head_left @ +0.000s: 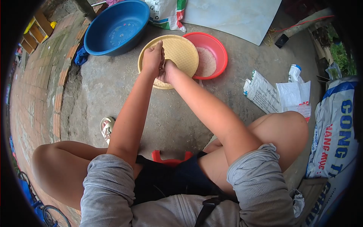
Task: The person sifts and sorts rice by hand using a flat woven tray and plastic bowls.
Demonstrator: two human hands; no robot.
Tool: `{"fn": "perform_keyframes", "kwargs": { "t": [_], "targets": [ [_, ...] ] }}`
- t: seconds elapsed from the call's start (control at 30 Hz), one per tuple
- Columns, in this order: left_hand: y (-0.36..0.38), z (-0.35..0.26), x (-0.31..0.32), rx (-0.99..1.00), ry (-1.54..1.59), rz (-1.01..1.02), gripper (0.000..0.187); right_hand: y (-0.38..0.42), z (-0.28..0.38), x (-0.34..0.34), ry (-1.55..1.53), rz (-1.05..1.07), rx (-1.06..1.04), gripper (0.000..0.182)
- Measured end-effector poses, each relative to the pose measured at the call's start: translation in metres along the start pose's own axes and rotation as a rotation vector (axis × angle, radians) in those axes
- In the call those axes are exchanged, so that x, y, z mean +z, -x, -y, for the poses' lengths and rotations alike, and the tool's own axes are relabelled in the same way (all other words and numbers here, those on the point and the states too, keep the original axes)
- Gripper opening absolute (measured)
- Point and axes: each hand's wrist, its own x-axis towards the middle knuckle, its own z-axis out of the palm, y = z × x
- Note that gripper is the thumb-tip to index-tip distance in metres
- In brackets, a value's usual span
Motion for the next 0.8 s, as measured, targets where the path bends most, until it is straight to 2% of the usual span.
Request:
{"fn": "perform_keyframes", "kwargs": {
  "t": [0.07,0.2,0.43,0.5,0.73,0.8],
  "targets": [
    [-0.002,0.001,0.002,0.067,0.008,0.031,0.037,0.004,-0.004,0.000,0.000,0.196,0.093,0.032],
    [-0.001,-0.003,0.005,0.077,0.016,0.038,0.037,-0.003,-0.004,0.004,-0.133,0.148,0.044,0.032],
    [0.004,-0.007,0.012,0.092,0.014,0.112,0.038,-0.004,0.005,-0.003,-0.128,0.158,-0.018,0.037],
    [0.005,-0.007,0.015,0.094,0.023,0.129,0.038,0.015,0.007,0.002,-0.058,0.081,-0.034,0.032],
    [0.003,-0.006,0.015,0.093,0.029,0.113,0.038,-0.038,0.004,-0.021,-0.069,0.084,-0.053,0.030],
    [0.001,-0.005,0.013,0.088,0.015,0.098,0.039,-0.041,0.007,-0.023,-0.064,0.056,-0.054,0.022]
  ]
}}
